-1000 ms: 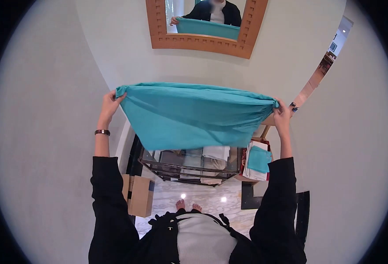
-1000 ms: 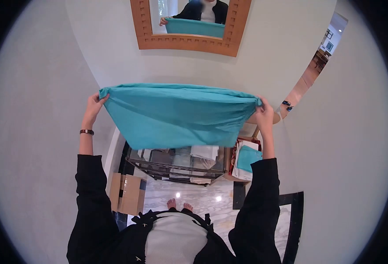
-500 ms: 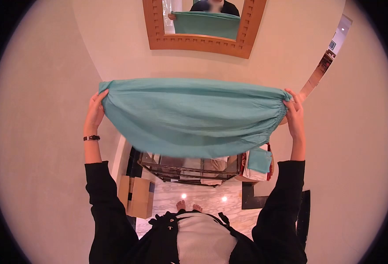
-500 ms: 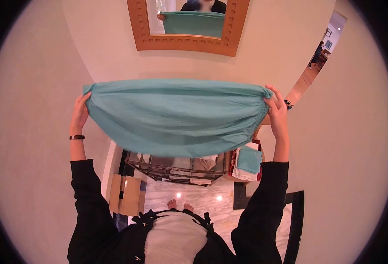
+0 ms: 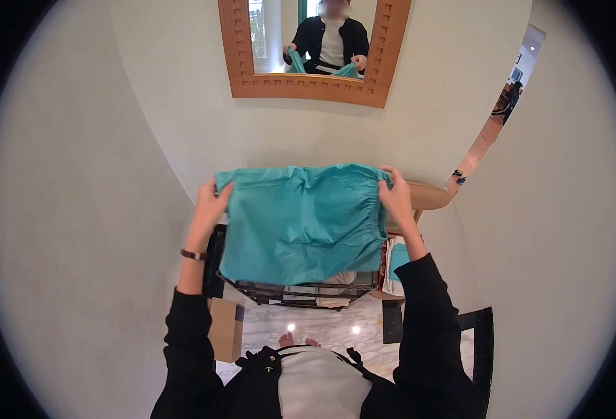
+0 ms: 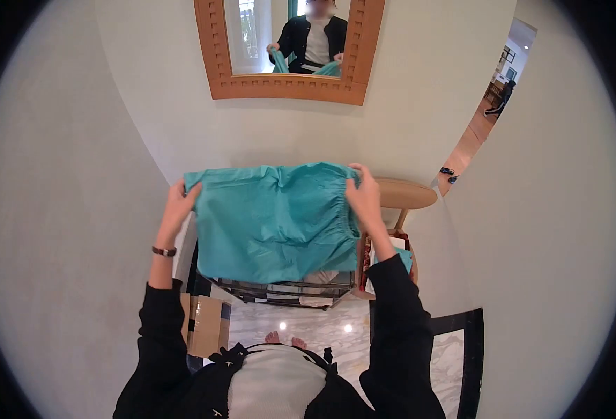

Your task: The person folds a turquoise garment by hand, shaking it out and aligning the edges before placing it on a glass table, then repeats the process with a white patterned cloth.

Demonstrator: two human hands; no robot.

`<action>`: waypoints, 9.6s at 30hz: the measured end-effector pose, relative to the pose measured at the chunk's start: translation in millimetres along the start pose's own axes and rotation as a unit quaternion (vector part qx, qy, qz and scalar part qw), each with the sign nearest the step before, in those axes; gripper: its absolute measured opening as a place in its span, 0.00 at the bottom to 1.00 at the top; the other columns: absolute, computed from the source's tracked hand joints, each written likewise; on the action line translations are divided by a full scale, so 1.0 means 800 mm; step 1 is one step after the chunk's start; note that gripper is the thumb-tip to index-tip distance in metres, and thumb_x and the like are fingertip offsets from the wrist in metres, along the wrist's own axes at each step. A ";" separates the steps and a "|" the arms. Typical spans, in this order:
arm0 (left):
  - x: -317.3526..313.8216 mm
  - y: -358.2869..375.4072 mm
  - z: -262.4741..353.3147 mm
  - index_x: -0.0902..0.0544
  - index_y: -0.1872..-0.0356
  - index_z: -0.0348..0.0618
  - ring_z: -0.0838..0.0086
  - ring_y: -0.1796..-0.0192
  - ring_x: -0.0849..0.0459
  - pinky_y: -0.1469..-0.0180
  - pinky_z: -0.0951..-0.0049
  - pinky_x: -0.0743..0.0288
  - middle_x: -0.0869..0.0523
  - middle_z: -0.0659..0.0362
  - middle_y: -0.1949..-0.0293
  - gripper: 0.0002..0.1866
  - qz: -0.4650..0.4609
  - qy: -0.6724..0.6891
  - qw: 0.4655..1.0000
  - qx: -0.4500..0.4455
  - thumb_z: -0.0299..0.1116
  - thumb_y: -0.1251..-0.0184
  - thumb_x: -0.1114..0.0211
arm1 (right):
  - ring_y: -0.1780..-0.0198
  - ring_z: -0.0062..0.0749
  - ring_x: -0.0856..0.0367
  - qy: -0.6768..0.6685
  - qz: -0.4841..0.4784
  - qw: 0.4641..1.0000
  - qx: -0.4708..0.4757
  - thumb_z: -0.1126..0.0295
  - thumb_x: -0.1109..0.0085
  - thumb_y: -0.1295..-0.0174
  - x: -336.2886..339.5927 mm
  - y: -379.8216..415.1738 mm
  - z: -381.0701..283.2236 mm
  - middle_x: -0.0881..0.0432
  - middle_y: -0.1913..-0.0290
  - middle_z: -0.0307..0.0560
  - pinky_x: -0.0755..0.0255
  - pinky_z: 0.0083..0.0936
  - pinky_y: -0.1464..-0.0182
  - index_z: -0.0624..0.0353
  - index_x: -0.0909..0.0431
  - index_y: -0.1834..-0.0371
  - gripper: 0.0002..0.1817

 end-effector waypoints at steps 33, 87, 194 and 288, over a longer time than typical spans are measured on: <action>-0.100 0.097 0.169 0.21 0.47 0.46 0.61 0.48 0.21 0.32 0.61 0.41 0.15 0.55 0.56 0.37 -0.146 -0.137 0.947 -0.251 0.49 0.60 0.18 | 0.46 0.25 0.23 -0.256 -0.344 0.903 0.019 0.74 0.47 0.30 0.018 0.098 -0.206 0.17 0.46 0.44 0.30 0.26 0.40 0.58 0.26 0.36 0.19; -0.135 0.237 -0.175 0.25 0.65 0.47 0.68 0.58 0.23 0.56 0.66 0.30 0.25 0.60 0.66 0.05 -0.322 -0.470 0.722 -0.392 0.31 0.43 0.42 | 0.41 0.42 0.23 0.093 -0.229 0.946 0.210 0.89 0.50 0.60 -0.064 0.309 0.120 0.19 0.49 0.43 0.39 0.46 0.33 0.54 0.23 0.51 0.29; -0.191 0.097 -0.347 0.32 0.52 0.38 0.40 0.71 0.19 0.69 0.43 0.29 0.18 0.40 0.77 0.16 -0.091 -0.306 0.947 -0.026 0.43 0.22 0.51 | 0.62 0.70 0.19 0.176 -0.063 0.935 -0.302 0.49 0.58 0.27 -0.201 0.274 0.219 0.19 0.67 0.73 0.28 0.57 0.58 0.65 0.33 0.44 0.27; -0.235 0.170 -0.273 0.35 0.27 0.64 0.62 0.23 0.45 0.27 0.33 0.59 0.42 0.57 0.24 0.31 -0.217 -0.399 0.879 -0.143 0.48 0.32 0.45 | 0.22 0.69 0.66 0.322 -0.310 0.894 0.021 0.43 0.47 0.36 -0.250 0.400 0.126 0.57 0.22 0.67 0.78 0.80 0.35 0.54 0.48 0.22 0.44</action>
Point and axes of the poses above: each hand's wrist, its own y-axis away from the middle knuckle, its own x-axis out of the back of the hand, z = x × y, the point moved 4 cm from there along -y, towards the middle knuckle
